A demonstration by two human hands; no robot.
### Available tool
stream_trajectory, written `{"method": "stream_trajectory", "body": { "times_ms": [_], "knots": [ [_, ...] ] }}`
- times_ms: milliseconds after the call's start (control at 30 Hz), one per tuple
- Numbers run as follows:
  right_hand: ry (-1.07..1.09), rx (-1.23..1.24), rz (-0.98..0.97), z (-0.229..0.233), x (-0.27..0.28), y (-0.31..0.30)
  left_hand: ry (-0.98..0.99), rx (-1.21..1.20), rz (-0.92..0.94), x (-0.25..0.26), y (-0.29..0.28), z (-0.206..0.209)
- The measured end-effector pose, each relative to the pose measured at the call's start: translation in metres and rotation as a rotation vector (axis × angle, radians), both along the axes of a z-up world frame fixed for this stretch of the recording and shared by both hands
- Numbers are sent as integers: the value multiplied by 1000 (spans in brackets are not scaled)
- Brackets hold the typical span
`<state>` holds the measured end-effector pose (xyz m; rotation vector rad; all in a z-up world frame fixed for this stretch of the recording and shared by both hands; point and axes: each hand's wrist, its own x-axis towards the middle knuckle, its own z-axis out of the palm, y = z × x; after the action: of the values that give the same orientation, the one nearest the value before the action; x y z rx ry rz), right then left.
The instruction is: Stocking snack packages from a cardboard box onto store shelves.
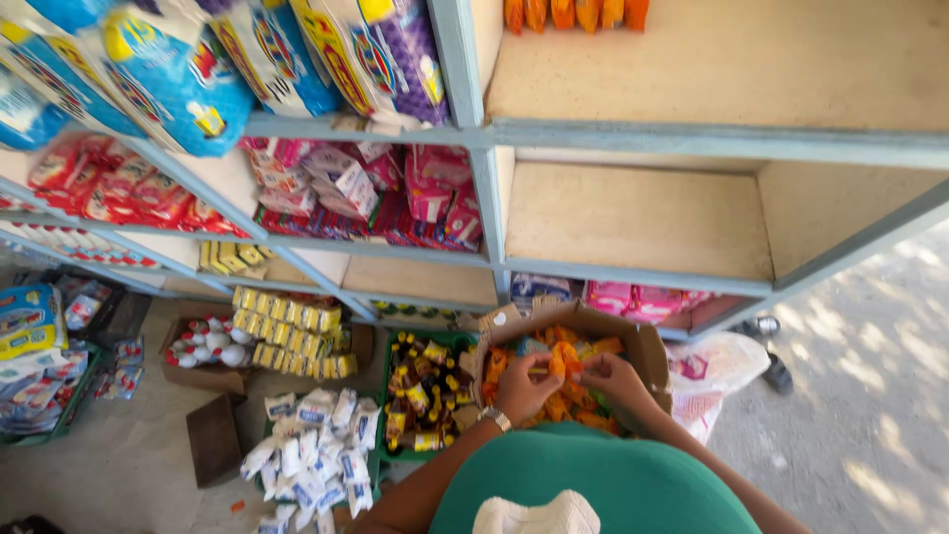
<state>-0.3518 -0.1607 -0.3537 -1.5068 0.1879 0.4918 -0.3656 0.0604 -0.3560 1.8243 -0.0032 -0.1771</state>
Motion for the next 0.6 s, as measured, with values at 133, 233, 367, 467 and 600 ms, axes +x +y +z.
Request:
{"method": "stream_trajectory", "body": {
  "times_ms": [133,233,367,467,600],
  "knots": [
    [38,46,-30,7,7,-1,1,-86,-53,7,0,10],
    [73,50,-46,4,3,-3,6,2,-70,1,0,27],
    [75,72,-74,-2,7,-6,75,35,-75,2,-2,37],
    [61,97,-77,-4,5,-7,23,44,-83,1,-1,36],
    [38,90,-73,-3,7,-7,0,41,-72,3,-1,34]
  ]
}}
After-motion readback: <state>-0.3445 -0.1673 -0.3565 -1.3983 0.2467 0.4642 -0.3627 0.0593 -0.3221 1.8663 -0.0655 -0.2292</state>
